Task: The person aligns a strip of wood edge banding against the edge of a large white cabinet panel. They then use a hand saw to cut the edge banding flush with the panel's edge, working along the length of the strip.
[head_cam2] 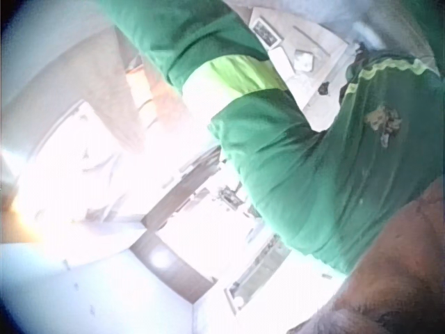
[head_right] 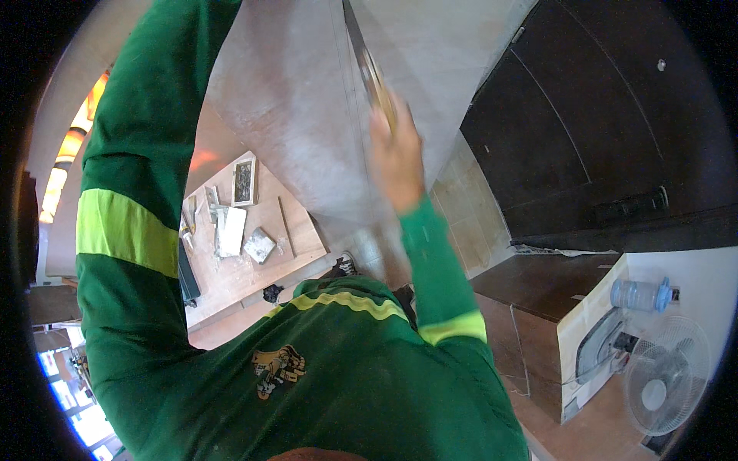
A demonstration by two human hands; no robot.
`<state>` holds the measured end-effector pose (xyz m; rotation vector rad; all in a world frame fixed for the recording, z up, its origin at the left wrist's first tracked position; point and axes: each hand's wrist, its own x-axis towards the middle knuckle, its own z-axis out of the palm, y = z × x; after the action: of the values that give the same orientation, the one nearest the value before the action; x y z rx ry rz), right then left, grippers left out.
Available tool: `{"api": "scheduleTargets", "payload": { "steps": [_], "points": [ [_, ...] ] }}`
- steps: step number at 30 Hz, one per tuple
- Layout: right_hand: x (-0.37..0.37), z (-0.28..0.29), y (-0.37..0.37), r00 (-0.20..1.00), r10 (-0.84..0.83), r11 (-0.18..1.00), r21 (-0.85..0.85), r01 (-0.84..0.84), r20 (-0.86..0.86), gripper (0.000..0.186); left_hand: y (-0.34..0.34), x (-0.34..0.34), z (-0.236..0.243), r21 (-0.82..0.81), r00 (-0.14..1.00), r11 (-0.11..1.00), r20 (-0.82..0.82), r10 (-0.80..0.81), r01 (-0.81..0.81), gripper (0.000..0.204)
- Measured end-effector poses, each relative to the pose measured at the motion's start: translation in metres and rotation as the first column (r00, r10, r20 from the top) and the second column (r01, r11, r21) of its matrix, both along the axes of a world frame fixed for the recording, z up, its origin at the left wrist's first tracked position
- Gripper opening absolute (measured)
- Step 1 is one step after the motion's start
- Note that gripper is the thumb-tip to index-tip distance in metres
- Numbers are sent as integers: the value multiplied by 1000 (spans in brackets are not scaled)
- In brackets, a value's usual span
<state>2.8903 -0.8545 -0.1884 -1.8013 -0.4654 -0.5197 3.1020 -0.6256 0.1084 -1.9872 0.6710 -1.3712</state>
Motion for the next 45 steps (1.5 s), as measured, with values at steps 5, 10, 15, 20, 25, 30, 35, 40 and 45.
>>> {"api": "scheduleTargets", "payload": {
  "steps": [5, 10, 15, 20, 25, 30, 35, 40, 45],
  "points": [
    [49, 34, 13, 991, 122, 991, 50, -120, -47, 50, 0, 0, 4, 41, 995, 995, -54, 89, -87, 57],
    [26, 89, -5, 911, 380, 911, 236, -338, -159, 53, -2, -6, 2, 33, 994, 997, -78, 75, -72, 59],
    [39, 80, -2, 952, 302, 937, 205, -284, -60, 51, -13, -24, -15, 202, 973, 972, -167, 158, -123, 65],
    [-5, 4, -25, 967, 213, 972, 129, -195, -138, 48, -22, -27, -38, 150, 959, 985, -255, 127, -91, 69],
    [-165, -24, -115, 908, 140, 990, 85, -115, -394, 49, -13, -21, -38, 175, 956, 979, -252, 148, -106, 67],
    [-182, -1, -126, 923, 124, 992, 74, -104, -365, 48, -14, -16, -43, 118, 968, 989, -224, 111, -86, 65],
    [-3, 18, -14, 990, 108, 992, 72, -102, -90, 45, -17, -18, -44, 74, 953, 988, -261, 152, -137, 61],
    [35, 7, 6, 994, 105, 987, 116, -108, 31, 43, -17, -18, -42, 119, 953, 980, -241, 184, -159, 60],
    [-120, -31, -86, 918, 28, 1000, 3, -29, -397, 49, -14, -14, -46, 112, 956, 981, -232, 180, -158, 56]
  ]
}}
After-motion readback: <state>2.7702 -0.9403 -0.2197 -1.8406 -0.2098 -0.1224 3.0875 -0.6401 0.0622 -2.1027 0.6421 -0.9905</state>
